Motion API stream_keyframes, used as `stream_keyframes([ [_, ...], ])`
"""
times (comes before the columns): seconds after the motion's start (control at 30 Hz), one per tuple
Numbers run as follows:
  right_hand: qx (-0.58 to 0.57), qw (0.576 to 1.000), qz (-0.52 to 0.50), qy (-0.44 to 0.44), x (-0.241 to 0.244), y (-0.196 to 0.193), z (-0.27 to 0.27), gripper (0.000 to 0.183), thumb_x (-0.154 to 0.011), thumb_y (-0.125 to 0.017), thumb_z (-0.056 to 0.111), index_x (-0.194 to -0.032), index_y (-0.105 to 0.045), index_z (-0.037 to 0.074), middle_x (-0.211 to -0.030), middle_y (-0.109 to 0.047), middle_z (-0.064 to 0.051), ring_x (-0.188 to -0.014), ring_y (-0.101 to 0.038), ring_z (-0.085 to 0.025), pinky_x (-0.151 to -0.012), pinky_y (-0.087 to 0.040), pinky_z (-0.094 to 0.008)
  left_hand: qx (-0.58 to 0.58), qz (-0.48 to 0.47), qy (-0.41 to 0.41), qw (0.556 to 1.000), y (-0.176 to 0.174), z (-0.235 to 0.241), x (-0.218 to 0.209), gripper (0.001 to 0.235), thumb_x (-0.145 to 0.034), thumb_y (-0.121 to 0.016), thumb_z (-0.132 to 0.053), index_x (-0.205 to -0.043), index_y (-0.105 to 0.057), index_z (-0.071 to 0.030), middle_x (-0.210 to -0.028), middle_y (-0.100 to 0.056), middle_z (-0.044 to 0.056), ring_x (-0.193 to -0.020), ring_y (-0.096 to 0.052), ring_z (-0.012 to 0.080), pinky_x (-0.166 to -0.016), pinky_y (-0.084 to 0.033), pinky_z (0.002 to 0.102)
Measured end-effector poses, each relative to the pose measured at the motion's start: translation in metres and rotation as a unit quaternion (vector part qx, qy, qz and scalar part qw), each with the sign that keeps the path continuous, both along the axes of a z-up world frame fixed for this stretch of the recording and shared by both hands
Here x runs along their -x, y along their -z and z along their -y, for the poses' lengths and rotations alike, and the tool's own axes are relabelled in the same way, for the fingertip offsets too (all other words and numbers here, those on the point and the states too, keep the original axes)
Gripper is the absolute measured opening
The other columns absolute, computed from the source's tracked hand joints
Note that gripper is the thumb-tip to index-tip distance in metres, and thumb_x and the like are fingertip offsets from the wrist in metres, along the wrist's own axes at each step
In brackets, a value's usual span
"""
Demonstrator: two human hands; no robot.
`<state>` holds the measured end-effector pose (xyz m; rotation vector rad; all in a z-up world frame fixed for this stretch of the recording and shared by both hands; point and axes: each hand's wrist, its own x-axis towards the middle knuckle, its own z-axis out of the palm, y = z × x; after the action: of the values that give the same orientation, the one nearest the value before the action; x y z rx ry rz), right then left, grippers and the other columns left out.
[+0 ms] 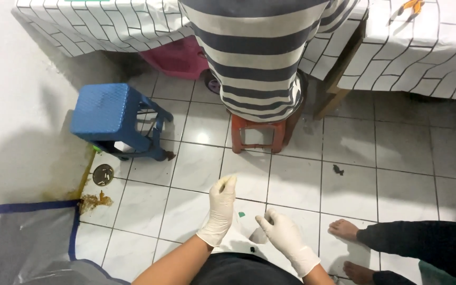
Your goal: The person is assembling miniature toy cars by fitting the body shells onto the chassis and then placing the completed models into their respective boxes.
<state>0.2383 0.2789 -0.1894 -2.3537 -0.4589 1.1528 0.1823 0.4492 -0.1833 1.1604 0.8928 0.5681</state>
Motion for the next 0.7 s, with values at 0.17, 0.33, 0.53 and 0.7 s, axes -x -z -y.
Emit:
stream_keyframes([
  [0.17,0.018,0.997,-0.076,-0.007,-0.014,0.062,0.026,0.042,-0.1,-0.061,0.042,-0.069,-0.05,0.016,-0.063,-0.05,0.002,-0.064,-0.048,-0.016,-0.067,-0.041,-0.035,-0.128,-0.196,0.031,0.972,0.066,-0.017,0.022,0.047,-0.095,-0.063,-0.027,-0.065,-0.027,-0.016,-0.067,-0.025,-0.005,-0.066,-0.028,0.0118,-0.06,-0.025,0.034],
  [0.33,0.06,0.997,-0.045,-0.003,-0.02,0.067,0.033,0.028,-0.097,-0.055,0.046,-0.087,-0.06,0.02,-0.078,-0.065,0.0,-0.078,-0.061,-0.021,-0.077,-0.045,-0.035,-0.162,-0.36,0.138,0.909,0.088,-0.028,0.035,0.03,-0.091,-0.056,-0.043,-0.095,-0.067,-0.016,-0.1,-0.065,0.003,-0.101,-0.056,0.0244,-0.095,-0.042,0.037],
  [0.53,0.037,0.998,0.016,-0.042,-0.026,0.12,0.058,0.051,-0.093,-0.054,0.049,-0.129,-0.064,0.015,-0.134,-0.067,-0.008,-0.129,-0.059,-0.026,-0.11,-0.044,-0.037,-0.312,-0.515,0.209,0.77,0.104,-0.035,0.056,0.068,-0.089,-0.052,-0.066,-0.138,-0.055,-0.018,-0.143,-0.052,0.009,-0.138,-0.04,0.0311,-0.11,-0.034,0.056],
  [0.7,0.099,0.992,-0.069,-0.034,-0.026,0.135,0.067,0.058,-0.094,-0.052,0.053,-0.144,-0.054,0.024,-0.139,-0.069,-0.006,-0.132,-0.063,-0.027,-0.111,-0.045,-0.034,-0.192,-0.586,0.269,0.739,0.065,-0.042,0.064,0.09,-0.091,-0.035,-0.075,-0.162,-0.022,-0.02,-0.17,-0.014,0.01,-0.159,0.001,0.0365,-0.124,-0.004,0.065],
])
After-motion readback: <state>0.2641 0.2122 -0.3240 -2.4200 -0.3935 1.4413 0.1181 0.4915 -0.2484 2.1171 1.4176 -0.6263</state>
